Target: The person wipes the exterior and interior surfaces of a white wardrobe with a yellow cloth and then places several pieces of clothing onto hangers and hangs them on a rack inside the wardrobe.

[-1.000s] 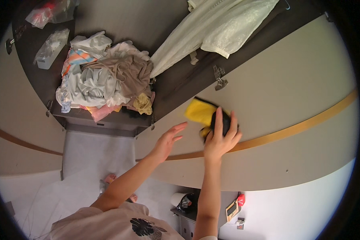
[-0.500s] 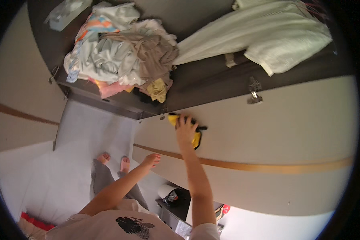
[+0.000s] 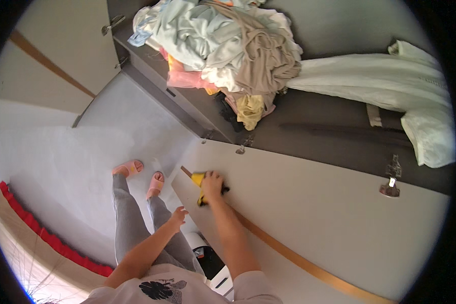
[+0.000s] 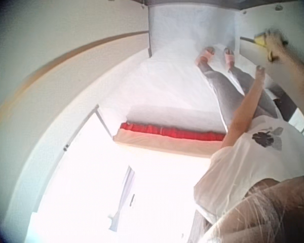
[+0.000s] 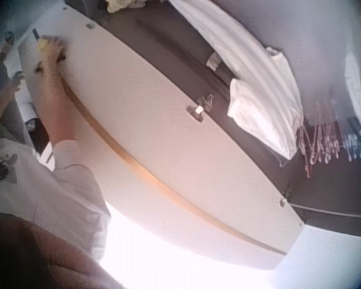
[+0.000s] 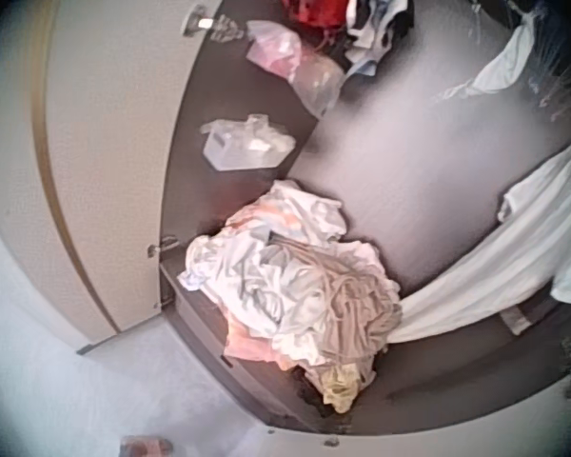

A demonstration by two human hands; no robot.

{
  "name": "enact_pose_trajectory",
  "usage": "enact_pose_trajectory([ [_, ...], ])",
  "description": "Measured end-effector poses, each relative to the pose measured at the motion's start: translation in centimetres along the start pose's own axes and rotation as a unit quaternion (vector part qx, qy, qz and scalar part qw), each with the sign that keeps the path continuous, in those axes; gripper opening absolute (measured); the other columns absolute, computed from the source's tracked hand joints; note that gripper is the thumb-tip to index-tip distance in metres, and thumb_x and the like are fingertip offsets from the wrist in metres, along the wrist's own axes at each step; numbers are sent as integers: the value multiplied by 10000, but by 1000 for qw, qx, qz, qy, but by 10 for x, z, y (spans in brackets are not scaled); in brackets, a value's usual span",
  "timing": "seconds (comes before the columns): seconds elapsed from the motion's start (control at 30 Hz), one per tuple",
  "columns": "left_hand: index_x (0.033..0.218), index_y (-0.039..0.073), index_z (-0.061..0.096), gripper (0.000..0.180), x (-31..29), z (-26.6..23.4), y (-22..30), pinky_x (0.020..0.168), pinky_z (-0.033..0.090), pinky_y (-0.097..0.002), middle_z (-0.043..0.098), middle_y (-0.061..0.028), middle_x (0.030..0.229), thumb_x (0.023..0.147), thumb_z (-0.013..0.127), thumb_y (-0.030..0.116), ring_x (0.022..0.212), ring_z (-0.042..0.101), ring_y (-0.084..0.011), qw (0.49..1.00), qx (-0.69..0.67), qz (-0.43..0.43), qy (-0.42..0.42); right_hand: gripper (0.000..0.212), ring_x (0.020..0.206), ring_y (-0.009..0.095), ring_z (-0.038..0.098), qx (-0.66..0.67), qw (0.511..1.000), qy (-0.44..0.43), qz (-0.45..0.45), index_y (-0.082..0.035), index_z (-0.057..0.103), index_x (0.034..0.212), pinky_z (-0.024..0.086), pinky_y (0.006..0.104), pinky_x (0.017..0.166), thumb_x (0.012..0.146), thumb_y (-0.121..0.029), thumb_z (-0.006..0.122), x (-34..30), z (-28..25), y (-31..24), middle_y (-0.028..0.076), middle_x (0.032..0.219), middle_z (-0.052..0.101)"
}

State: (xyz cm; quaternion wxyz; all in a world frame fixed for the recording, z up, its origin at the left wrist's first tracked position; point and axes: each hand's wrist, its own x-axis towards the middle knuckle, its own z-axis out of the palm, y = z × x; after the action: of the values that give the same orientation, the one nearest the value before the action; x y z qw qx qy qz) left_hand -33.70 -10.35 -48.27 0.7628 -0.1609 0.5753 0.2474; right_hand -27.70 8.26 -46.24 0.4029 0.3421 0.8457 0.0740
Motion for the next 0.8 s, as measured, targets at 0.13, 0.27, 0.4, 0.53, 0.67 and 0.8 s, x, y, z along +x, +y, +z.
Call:
enact_pose_trajectory([
  [0.13, 1358, 78, 367, 486, 49, 25, -66, 942, 453, -453, 571, -122, 1132, 895, 510, 109, 1062, 562, -255, 997, -56, 23, -42, 246, 1115, 281, 454, -52, 990, 106, 72, -191, 667, 1084, 411, 488, 862, 915, -240, 496, 80, -19, 83, 57, 1201, 509],
  [0.27, 1303, 70, 425, 444, 35, 36, -80, 878, 497, -471, 606, -124, 1036, 875, 541, 48, 942, 617, -246, 916, -383, -55, -106, 280, 1157, 294, 437, -28, 995, 12, 95, -184, 613, 1168, 430, 487, 878, 915, -245, 511, 110, -2, 56, 54, 1247, 463],
  [0.4, 1164, 47, 504, 247, 42, 37, -79, 816, 534, -460, 623, -105, 1012, 918, 531, 46, 901, 635, -245, 880, -430, -107, -172, 284, 1140, 300, 478, 29, 995, -96, 19, -185, 620, 1166, 450, 507, 844, 915, -266, 516, 78, 78, -41, 77, 1275, 494],
  [0.53, 1094, 41, 535, 154, 42, 31, -67, 801, 537, -427, 621, -90, 1008, 947, 514, 80, 861, 641, -240, 888, -413, -125, -159, 169, 1171, 302, 470, 80, 978, -105, -162, -188, 724, 928, 446, 518, 864, 863, -229, 572, 27, 112, -135, 68, 1219, 521],
  [0.67, 1130, 36, 481, 211, 56, 34, -74, 765, 565, -448, 628, -119, 1001, 955, 534, 142, 792, 665, -263, 908, -368, -120, -157, 162, 1149, 315, 474, 109, 979, -90, -146, -191, 727, 920, 450, 500, 873, 860, -225, 580, 53, 106, -110, 80, 1189, 528],
  [0.8, 1145, 34, 450, 251, 57, 27, -71, 761, 578, -478, 633, -129, 977, 945, 546, 152, 790, 673, -275, 924, -332, -115, -153, 298, 1152, 270, 457, -81, 996, -29, 29, -153, 630, 1161, 442, 445, 832, 914, -273, 516, 146, 75, -5, 40, 1298, 467],
])
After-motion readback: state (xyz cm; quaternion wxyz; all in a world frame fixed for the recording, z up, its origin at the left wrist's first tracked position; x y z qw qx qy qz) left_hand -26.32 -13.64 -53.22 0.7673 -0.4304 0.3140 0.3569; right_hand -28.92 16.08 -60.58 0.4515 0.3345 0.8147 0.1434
